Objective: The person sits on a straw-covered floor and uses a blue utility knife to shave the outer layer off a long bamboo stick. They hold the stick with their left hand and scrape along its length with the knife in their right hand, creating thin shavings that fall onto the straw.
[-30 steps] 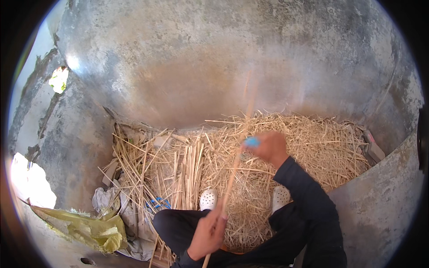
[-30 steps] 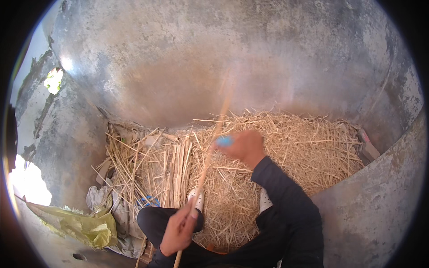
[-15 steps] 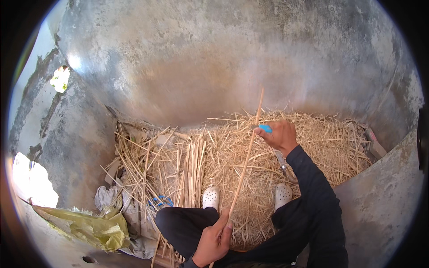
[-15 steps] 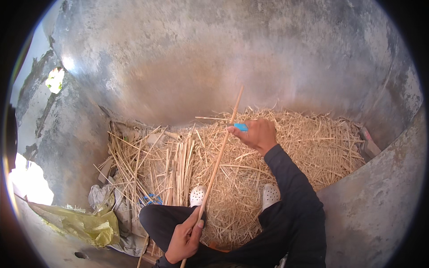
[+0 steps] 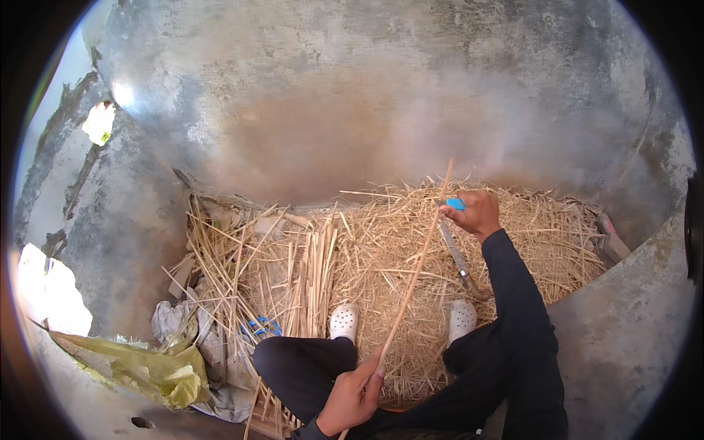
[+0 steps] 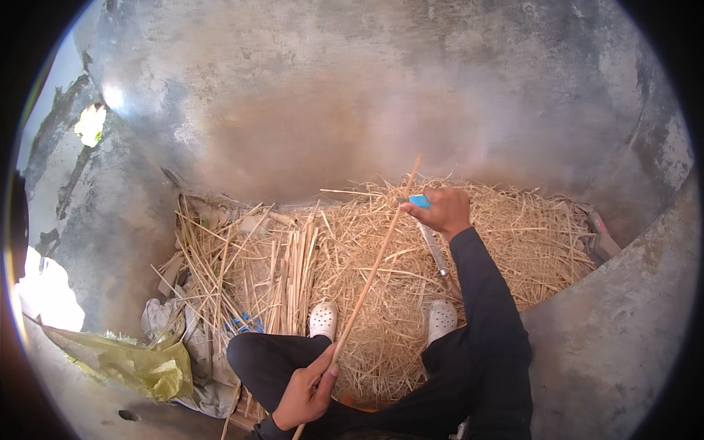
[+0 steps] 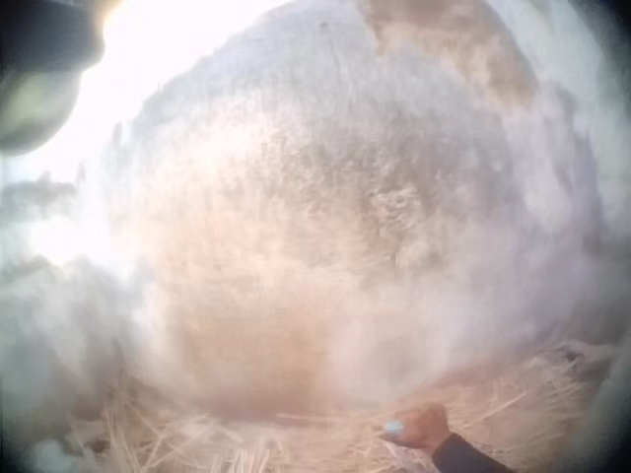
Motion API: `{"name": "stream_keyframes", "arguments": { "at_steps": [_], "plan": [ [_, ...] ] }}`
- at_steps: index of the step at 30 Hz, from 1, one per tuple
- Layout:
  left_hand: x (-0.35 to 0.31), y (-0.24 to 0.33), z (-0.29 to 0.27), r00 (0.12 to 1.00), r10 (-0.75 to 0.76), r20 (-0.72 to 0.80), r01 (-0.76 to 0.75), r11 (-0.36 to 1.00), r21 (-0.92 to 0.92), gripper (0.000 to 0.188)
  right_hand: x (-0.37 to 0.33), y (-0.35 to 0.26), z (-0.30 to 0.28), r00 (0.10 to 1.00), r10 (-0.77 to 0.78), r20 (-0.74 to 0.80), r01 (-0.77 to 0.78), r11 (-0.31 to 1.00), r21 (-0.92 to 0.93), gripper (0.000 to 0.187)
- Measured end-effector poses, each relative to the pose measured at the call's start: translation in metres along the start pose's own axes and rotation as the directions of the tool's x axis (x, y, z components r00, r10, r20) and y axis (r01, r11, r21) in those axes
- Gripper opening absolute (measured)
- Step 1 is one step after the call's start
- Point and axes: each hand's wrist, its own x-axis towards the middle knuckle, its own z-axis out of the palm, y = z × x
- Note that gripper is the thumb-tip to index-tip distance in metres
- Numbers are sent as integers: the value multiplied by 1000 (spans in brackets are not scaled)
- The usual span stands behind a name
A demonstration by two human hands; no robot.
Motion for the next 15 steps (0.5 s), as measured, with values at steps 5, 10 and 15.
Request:
{"name": "stream_keyframes", "arguments": {
  "at_steps": [5, 10, 15],
  "plan": [
    [-36, -49, 0, 967, 254, -12, -254, 966, -57, 32, -7, 103, 5, 858, 468, -214, -438, 882, 172, 72],
    [14, -21, -12, 973, -170, 154, 230, 720, -655, 45, -13, 37, -22, 966, 216, 144, -246, 939, 240, 76],
    [54, -10, -3, 992, -56, 112, 122, 633, -765, 47, -60, -82, -48, 907, -394, 152, 300, 854, 425, 55]
  ]
}}
